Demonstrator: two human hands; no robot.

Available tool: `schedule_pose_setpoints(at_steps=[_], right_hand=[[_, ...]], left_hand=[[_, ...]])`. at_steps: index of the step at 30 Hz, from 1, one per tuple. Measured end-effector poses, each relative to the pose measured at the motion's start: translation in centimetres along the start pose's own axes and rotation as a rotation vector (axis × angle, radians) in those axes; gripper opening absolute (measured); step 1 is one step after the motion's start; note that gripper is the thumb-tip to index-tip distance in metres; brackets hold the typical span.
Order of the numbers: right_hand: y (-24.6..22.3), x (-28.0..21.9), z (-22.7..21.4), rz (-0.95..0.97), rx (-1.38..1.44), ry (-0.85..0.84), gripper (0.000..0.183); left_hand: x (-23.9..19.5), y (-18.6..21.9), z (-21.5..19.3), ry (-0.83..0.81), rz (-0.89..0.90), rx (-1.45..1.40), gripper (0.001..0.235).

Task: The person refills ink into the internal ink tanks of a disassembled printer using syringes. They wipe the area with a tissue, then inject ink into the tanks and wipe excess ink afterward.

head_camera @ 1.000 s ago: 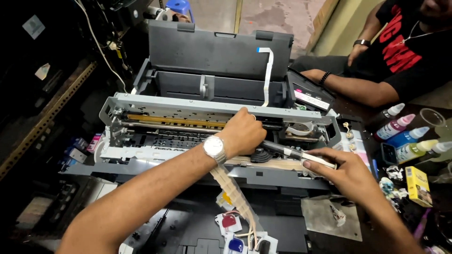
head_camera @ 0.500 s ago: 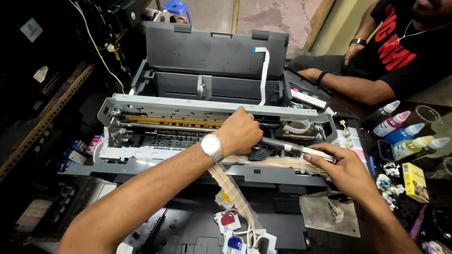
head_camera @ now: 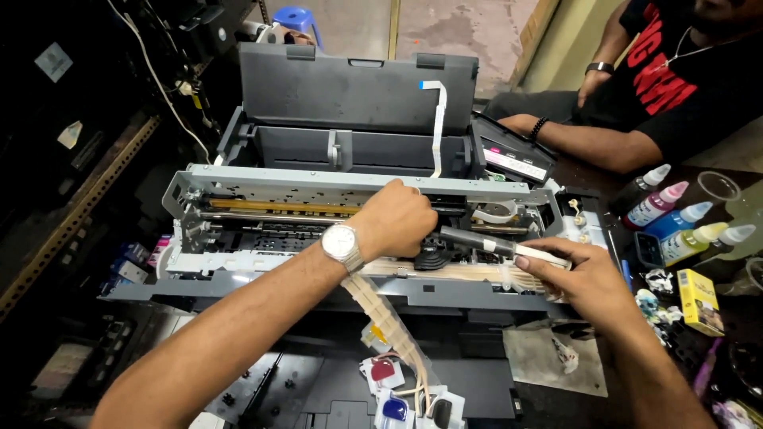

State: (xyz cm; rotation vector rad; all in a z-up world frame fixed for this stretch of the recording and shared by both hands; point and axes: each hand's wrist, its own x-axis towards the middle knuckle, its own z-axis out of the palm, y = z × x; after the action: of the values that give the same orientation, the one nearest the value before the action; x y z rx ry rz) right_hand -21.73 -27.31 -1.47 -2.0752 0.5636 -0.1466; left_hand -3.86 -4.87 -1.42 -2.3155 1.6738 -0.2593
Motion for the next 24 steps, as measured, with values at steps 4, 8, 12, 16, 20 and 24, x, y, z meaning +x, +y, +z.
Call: schedule_pose_setpoints(at_steps=[4, 8, 12, 16, 20, 24], right_hand=[[1.4, 0.0, -1.0, -0.121, 0.324, 0.001, 0.026], [4.8, 1.0, -1.5, -0.420, 0.821, 0.109, 0.019], [4.5, 1.2, -2.7, -0.469, 1.029, 0.242, 0.024], [2.4, 0.8, -3.4, -0.500, 1.245, 0.351, 0.019], [0.0, -0.2, -3.9, -0.416, 1.282, 0.474, 0.048], [1.2, 0.3, -5.5, -0.481, 1.360, 0.613, 0.036]], left_hand=[[0.4, 0.0, -1.5, 0.094, -0.029, -0.068, 0.010], [1.6, 0.8, -3.6, 0.329, -0.035, -0.170, 0.012], [4.2, 2.6, -6.0, 0.223, -0.091, -0.280, 0.014], [7.6, 4.6, -5.3, 0.269, -0.101, -0.358, 0.017], [9.9, 7.6, -5.9, 0.252, -0.050, -0.366, 0.015], [11.1, 10.3, -5.6, 0.304, 0.027, -0.327, 0.012]])
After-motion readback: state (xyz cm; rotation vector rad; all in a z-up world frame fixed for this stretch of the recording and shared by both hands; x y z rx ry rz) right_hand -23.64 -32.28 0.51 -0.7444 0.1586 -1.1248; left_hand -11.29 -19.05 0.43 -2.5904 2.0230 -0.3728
